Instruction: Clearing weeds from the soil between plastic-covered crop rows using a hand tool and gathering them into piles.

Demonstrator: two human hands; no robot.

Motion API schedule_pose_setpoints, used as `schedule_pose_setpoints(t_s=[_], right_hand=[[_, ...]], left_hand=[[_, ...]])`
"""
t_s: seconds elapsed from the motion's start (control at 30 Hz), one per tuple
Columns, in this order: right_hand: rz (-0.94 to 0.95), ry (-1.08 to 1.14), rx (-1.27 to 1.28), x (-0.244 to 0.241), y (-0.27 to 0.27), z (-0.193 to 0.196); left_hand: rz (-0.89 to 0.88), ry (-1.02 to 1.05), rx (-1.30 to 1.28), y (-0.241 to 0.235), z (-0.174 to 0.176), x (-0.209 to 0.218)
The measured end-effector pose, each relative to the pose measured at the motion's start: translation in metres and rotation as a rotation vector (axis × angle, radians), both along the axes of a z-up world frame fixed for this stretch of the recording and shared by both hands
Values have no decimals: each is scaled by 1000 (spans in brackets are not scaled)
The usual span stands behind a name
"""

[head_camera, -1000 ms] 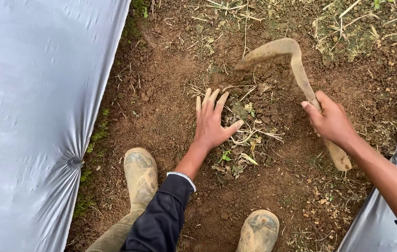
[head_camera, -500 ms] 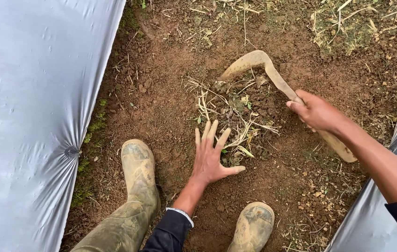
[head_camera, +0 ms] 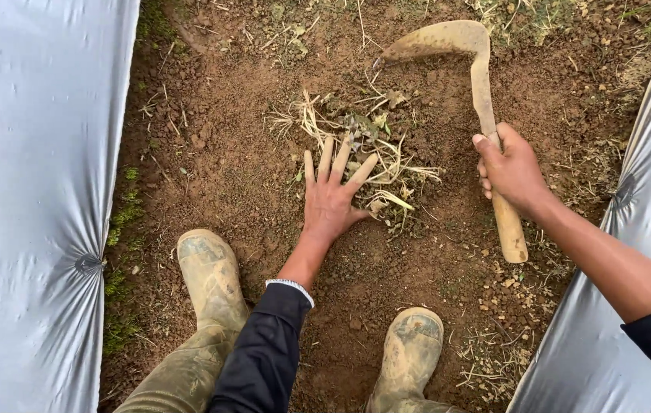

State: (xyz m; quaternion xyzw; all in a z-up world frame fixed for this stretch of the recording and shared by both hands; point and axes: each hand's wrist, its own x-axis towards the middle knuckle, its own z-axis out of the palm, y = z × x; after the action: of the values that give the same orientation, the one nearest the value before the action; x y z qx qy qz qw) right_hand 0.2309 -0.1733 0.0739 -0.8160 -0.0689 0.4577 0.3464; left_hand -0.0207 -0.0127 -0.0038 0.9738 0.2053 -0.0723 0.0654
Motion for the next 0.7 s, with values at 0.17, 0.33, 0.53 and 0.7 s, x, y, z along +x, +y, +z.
schedule_pose_setpoints(t_s=[0.17, 0.33, 0.53, 0.7], right_hand=[[9, -73, 14, 12, -1, 6], [-40, -74, 60, 18, 9, 15], [23, -129, 49, 21, 4, 10], [-36, -94, 57, 21, -1, 2]], left_hand=[[-9, 11, -25, 43, 16, 44], [-38, 35, -80, 29, 37, 37], [-825, 0, -79, -43, 27, 30], [-632, 134, -107, -17, 14, 64]])
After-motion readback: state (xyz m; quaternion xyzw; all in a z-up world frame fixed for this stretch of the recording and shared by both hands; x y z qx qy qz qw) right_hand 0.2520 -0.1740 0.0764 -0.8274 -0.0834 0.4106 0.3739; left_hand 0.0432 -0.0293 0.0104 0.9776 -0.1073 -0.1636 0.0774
